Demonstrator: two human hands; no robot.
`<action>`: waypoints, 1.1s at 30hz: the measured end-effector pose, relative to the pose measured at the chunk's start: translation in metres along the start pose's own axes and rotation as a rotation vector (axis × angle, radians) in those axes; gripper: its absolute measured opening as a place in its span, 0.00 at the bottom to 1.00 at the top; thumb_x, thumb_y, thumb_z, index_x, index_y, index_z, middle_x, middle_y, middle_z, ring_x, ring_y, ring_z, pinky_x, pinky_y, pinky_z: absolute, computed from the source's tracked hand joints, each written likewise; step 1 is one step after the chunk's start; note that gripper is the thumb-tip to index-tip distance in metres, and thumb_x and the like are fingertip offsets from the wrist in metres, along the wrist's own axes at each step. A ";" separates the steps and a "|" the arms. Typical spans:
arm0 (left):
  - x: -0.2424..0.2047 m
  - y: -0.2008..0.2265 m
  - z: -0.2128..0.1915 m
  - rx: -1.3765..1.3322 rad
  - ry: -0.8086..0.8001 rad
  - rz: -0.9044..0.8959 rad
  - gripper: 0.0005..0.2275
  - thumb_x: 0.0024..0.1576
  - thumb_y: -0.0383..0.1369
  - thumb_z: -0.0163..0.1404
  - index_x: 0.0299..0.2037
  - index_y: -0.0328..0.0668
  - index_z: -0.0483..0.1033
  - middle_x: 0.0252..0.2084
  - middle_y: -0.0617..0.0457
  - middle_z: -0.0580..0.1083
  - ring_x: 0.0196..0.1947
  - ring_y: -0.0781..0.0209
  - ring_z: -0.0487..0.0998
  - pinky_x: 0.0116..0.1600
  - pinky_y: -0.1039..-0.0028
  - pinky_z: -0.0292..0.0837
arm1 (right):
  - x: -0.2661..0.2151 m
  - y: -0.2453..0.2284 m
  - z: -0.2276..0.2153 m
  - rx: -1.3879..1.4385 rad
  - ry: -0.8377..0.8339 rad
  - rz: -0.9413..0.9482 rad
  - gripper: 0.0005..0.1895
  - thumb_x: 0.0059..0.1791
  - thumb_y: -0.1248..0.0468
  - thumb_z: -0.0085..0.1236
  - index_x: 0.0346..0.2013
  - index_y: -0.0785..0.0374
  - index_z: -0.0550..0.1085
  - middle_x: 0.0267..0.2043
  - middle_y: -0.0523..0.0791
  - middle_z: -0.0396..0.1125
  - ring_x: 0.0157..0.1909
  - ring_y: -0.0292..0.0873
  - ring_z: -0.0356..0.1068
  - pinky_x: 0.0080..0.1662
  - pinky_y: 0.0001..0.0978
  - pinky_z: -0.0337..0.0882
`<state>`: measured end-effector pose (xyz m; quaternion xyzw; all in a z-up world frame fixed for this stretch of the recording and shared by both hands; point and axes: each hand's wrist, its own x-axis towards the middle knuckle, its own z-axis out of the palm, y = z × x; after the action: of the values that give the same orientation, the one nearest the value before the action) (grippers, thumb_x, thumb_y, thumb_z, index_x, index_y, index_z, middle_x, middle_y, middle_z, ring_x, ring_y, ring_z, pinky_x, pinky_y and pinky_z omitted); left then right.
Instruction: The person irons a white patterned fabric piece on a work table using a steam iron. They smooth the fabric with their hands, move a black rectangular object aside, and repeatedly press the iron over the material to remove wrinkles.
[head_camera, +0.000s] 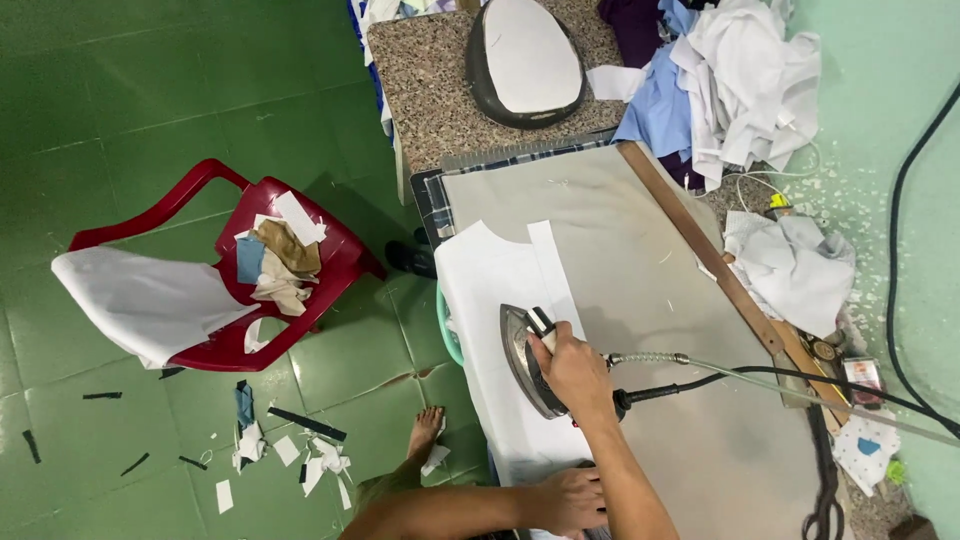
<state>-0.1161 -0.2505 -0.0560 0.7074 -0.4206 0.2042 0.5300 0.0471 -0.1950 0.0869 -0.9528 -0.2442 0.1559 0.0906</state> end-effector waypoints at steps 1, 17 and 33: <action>-0.005 -0.005 0.006 0.085 -0.069 0.022 0.25 0.50 0.49 0.48 0.44 0.30 0.78 0.51 0.37 0.75 0.56 0.37 0.76 0.71 0.48 0.67 | -0.001 0.001 0.000 0.009 -0.013 0.009 0.28 0.56 0.40 0.41 0.43 0.65 0.65 0.22 0.53 0.70 0.26 0.64 0.71 0.28 0.58 0.68; 0.010 0.032 -0.064 -0.017 -0.212 0.160 0.06 0.70 0.21 0.41 0.48 0.27 0.72 0.38 0.40 0.69 0.42 0.40 0.72 0.61 0.54 0.70 | 0.003 0.011 0.016 0.092 -0.002 0.126 0.26 0.58 0.41 0.42 0.41 0.64 0.63 0.25 0.55 0.72 0.31 0.68 0.72 0.32 0.63 0.70; 0.011 -0.174 -0.346 0.812 -0.245 -0.709 0.38 0.62 0.57 0.41 0.71 0.28 0.57 0.76 0.35 0.55 0.77 0.42 0.50 0.78 0.47 0.33 | 0.174 -0.011 -0.047 0.021 -0.042 0.368 0.30 0.57 0.38 0.36 0.45 0.64 0.66 0.33 0.57 0.74 0.40 0.63 0.78 0.43 0.57 0.78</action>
<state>0.0853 0.0789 -0.0259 0.9718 -0.1029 0.0753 0.1982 0.2032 -0.1042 0.0892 -0.9770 -0.0661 0.1920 0.0654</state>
